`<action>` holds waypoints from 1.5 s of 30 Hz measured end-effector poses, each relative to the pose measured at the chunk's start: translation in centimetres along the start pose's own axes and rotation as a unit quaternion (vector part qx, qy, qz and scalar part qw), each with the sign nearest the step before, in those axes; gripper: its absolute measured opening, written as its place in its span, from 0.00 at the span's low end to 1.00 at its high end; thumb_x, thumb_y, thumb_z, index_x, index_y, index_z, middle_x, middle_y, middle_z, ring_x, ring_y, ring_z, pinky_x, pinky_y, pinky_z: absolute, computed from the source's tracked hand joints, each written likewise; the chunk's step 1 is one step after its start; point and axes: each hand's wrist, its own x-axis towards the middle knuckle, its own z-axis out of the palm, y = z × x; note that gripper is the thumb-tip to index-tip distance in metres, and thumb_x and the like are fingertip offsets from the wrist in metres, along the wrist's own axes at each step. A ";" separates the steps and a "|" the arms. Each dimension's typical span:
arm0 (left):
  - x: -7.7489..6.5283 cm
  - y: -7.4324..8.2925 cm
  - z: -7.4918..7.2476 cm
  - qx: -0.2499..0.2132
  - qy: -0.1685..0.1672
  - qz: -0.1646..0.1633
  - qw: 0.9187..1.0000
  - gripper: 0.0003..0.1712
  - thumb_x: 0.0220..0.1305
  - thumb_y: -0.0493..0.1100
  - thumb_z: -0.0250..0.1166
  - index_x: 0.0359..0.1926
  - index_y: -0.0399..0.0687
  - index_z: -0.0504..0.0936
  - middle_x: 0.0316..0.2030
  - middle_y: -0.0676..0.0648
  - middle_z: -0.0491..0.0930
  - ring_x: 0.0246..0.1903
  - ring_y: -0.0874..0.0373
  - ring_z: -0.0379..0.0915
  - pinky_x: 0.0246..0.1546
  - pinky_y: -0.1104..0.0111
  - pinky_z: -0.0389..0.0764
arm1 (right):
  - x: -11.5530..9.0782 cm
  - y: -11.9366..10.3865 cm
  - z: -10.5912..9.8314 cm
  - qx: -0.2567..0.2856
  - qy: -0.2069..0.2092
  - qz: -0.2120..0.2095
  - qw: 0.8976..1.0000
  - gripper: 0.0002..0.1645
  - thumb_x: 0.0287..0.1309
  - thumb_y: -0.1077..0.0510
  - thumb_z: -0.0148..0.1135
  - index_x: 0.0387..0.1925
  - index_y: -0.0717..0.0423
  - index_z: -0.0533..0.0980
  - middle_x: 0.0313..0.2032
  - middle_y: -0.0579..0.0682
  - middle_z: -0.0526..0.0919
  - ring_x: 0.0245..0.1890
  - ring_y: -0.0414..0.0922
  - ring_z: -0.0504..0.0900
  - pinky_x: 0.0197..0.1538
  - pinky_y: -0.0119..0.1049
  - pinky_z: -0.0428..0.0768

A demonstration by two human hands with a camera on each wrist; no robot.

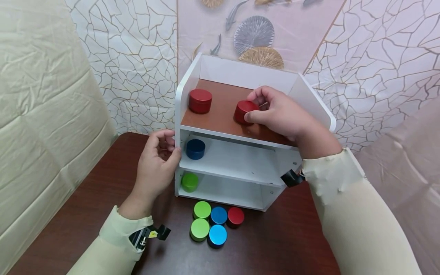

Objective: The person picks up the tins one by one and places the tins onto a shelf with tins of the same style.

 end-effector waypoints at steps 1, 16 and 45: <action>0.0 0.0 0.0 0.000 0.000 0.000 1.000 0.25 0.76 0.33 0.68 0.69 0.48 0.76 0.50 0.47 0.76 0.49 0.54 0.76 0.48 0.74 0.80 | 0.0 0.0 0.0 -0.001 0.000 0.002 1.000 0.28 0.70 0.54 0.72 0.66 0.52 0.73 0.60 0.55 0.80 0.58 0.53 0.83 0.64 0.43 0.75; -0.1 0.5 0.0 -0.005 0.000 -0.004 1.000 0.24 0.77 0.33 0.68 0.69 0.48 0.77 0.50 0.46 0.76 0.49 0.55 0.75 0.49 0.74 0.80 | -0.2 0.2 0.1 -0.007 0.002 -0.005 1.000 0.31 0.70 0.53 0.72 0.68 0.49 0.70 0.63 0.55 0.78 0.60 0.53 0.82 0.62 0.45 0.76; 0.0 0.1 0.0 0.000 0.001 0.002 1.000 0.25 0.76 0.33 0.68 0.69 0.47 0.76 0.50 0.48 0.75 0.49 0.54 0.76 0.48 0.74 0.80 | -3.7 0.6 0.1 -0.016 0.093 -0.053 0.994 0.42 0.68 0.53 0.78 0.75 0.45 0.65 0.69 0.50 0.72 0.66 0.50 0.74 0.66 0.42 0.79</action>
